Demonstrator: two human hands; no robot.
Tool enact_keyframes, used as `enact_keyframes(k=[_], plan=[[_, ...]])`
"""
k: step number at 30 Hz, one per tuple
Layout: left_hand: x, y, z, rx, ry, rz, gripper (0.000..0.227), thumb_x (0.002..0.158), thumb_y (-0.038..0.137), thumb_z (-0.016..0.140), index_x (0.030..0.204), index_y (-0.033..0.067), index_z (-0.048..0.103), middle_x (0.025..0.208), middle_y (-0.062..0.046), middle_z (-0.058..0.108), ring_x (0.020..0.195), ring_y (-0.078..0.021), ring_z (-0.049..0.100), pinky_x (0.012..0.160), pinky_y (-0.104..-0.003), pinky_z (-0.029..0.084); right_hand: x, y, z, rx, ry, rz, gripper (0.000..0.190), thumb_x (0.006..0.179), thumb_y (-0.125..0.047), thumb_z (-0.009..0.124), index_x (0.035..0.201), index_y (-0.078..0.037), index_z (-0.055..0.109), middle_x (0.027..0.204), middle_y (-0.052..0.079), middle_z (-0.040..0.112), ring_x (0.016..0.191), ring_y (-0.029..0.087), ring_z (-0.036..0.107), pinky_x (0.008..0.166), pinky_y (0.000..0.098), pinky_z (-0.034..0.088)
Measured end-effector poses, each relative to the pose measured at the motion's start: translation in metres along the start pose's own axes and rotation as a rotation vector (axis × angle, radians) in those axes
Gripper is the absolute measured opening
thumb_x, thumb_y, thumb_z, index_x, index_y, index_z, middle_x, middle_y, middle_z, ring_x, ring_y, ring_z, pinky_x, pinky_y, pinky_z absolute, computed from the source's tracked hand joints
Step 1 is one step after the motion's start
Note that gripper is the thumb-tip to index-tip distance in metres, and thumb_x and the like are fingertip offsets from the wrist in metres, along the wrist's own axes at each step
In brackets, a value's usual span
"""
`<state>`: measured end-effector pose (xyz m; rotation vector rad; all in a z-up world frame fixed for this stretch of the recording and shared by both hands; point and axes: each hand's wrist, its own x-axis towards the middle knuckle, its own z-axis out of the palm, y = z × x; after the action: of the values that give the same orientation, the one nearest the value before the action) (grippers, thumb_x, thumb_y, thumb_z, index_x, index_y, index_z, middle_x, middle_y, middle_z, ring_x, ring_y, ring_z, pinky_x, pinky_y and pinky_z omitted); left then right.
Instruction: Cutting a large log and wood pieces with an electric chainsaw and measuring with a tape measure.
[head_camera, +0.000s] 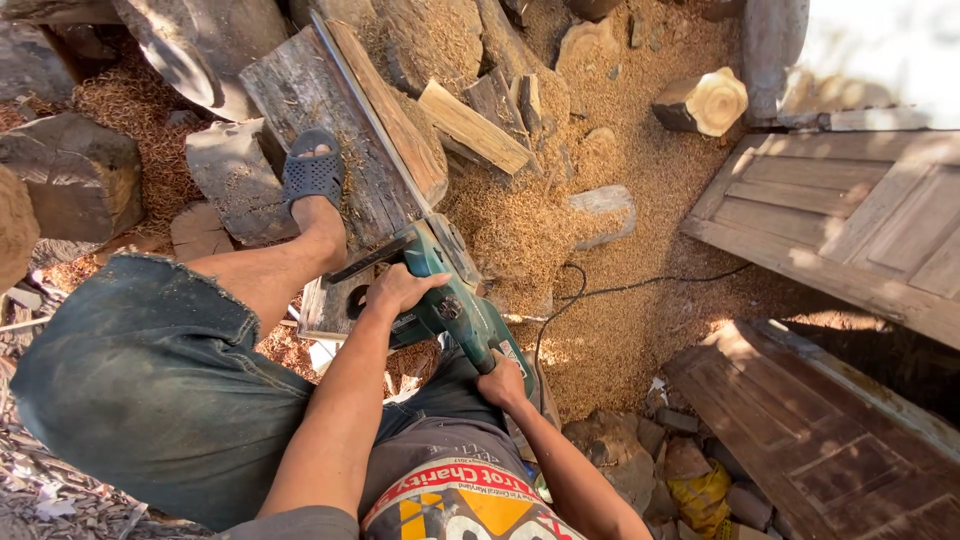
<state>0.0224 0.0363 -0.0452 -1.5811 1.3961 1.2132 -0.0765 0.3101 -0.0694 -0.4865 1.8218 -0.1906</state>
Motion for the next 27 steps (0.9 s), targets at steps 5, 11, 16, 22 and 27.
enact_keyframes(k=[5, 11, 16, 22, 27], plan=[[0.009, 0.002, 0.015, 0.02, 0.108, -0.018, 0.081, 0.065, 0.075, 0.075, 0.115, 0.011, 0.073, 0.11, -0.015, 0.075, 0.101, -0.0319, 0.072, 0.086, -0.047, 0.056, 0.004, 0.002, 0.0, -0.01, -0.01, 0.002, 0.037, 0.074, -0.015, 0.069, 0.111, -0.009, 0.07, 0.101, 0.023, 0.075, 0.101, 0.039, 0.072, 0.091, 0.0465, 0.054], [-0.007, 0.022, 0.008, -0.019, 0.127, -0.102, 0.076, 0.068, 0.066, 0.076, 0.116, 0.0081, 0.072, 0.116, -0.017, 0.073, 0.105, -0.0317, 0.071, 0.088, -0.044, 0.057, -0.005, -0.007, -0.013, 0.04, 0.007, -0.021, 0.043, 0.072, -0.016, 0.073, 0.114, -0.01, 0.071, 0.1, 0.024, 0.075, 0.1, 0.039, 0.072, 0.089, 0.0455, 0.055], [-0.009, 0.024, 0.004, -0.025, 0.134, -0.125, 0.078, 0.068, 0.066, 0.076, 0.119, 0.0066, 0.072, 0.12, -0.018, 0.073, 0.109, -0.0322, 0.07, 0.09, -0.044, 0.057, -0.004, -0.008, -0.011, 0.035, -0.003, 0.017, 0.04, 0.071, -0.015, 0.072, 0.11, -0.009, 0.072, 0.098, 0.023, 0.076, 0.097, 0.037, 0.074, 0.089, 0.0453, 0.055], [-0.004, 0.023, 0.003, -0.045, 0.113, -0.156, 0.082, 0.07, 0.066, 0.076, 0.125, 0.0057, 0.068, 0.124, -0.018, 0.07, 0.112, -0.0326, 0.069, 0.094, -0.045, 0.055, -0.006, -0.012, -0.009, 0.002, 0.0, 0.039, 0.036, 0.072, -0.015, 0.071, 0.108, -0.009, 0.072, 0.097, 0.022, 0.076, 0.096, 0.036, 0.074, 0.089, 0.0455, 0.055], [-0.004, 0.023, 0.001, -0.047, 0.105, -0.165, 0.083, 0.071, 0.065, 0.076, 0.128, 0.005, 0.066, 0.124, -0.018, 0.07, 0.112, -0.0326, 0.069, 0.093, -0.044, 0.055, -0.007, -0.016, -0.011, -0.005, 0.003, 0.038, 0.035, 0.072, -0.014, 0.072, 0.107, -0.009, 0.072, 0.096, 0.022, 0.076, 0.095, 0.036, 0.074, 0.088, 0.0454, 0.055]])
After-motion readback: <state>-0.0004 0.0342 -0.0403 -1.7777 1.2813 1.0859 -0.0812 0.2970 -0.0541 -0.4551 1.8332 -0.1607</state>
